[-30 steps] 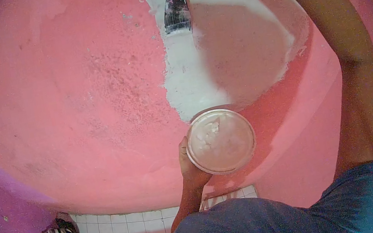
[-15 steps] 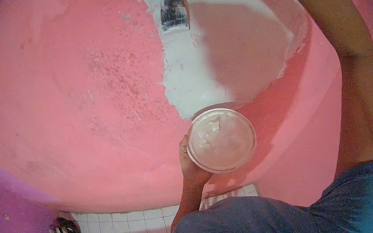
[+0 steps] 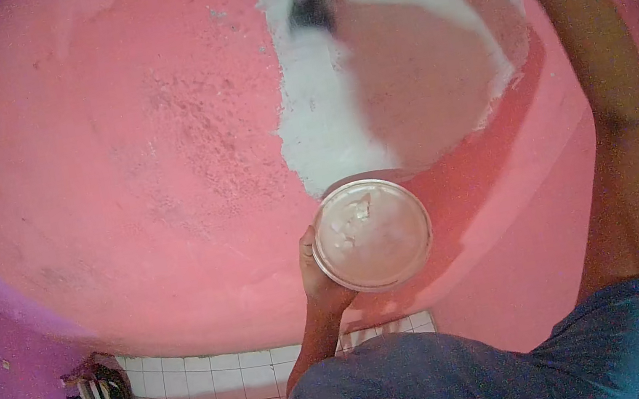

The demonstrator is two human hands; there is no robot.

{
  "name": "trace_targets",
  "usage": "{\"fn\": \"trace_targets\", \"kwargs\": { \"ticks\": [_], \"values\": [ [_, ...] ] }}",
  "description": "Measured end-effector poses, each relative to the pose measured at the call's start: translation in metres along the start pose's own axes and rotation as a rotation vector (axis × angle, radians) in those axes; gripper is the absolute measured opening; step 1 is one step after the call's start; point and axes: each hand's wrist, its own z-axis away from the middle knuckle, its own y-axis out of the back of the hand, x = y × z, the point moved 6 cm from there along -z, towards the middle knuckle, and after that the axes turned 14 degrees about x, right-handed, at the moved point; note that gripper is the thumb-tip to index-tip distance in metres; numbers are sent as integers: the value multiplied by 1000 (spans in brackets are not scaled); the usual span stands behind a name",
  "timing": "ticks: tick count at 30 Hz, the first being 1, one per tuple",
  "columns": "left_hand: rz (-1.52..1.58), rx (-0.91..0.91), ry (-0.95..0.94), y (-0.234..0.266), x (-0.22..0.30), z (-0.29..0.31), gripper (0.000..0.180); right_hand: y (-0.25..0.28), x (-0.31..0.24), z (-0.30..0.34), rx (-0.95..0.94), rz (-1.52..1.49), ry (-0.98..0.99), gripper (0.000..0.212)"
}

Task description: The person applies a white patching compound to a hole in a pink wall using a putty knife, repeatedly loading the blade from a small container.

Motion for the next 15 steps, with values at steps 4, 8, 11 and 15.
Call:
{"fn": "trace_targets", "kwargs": {
  "ticks": [4, 8, 11, 15],
  "values": [
    [-14, 34, 1, 1, 2, 2, 52, -49, -60, 36, -123, 47, 333, 26],
    [3, 47, 9, 1, 0, 0, 51, -77, -72, 61, 122, 276, 521, 25],
    [4, -14, 34, -4, -3, 0, 51, -85, -50, 51, 29, 140, 391, 26],
    [36, 19, 9, 7, -1, -1, 51, -60, -20, 10, 49, 98, 232, 26]
  ]
}}
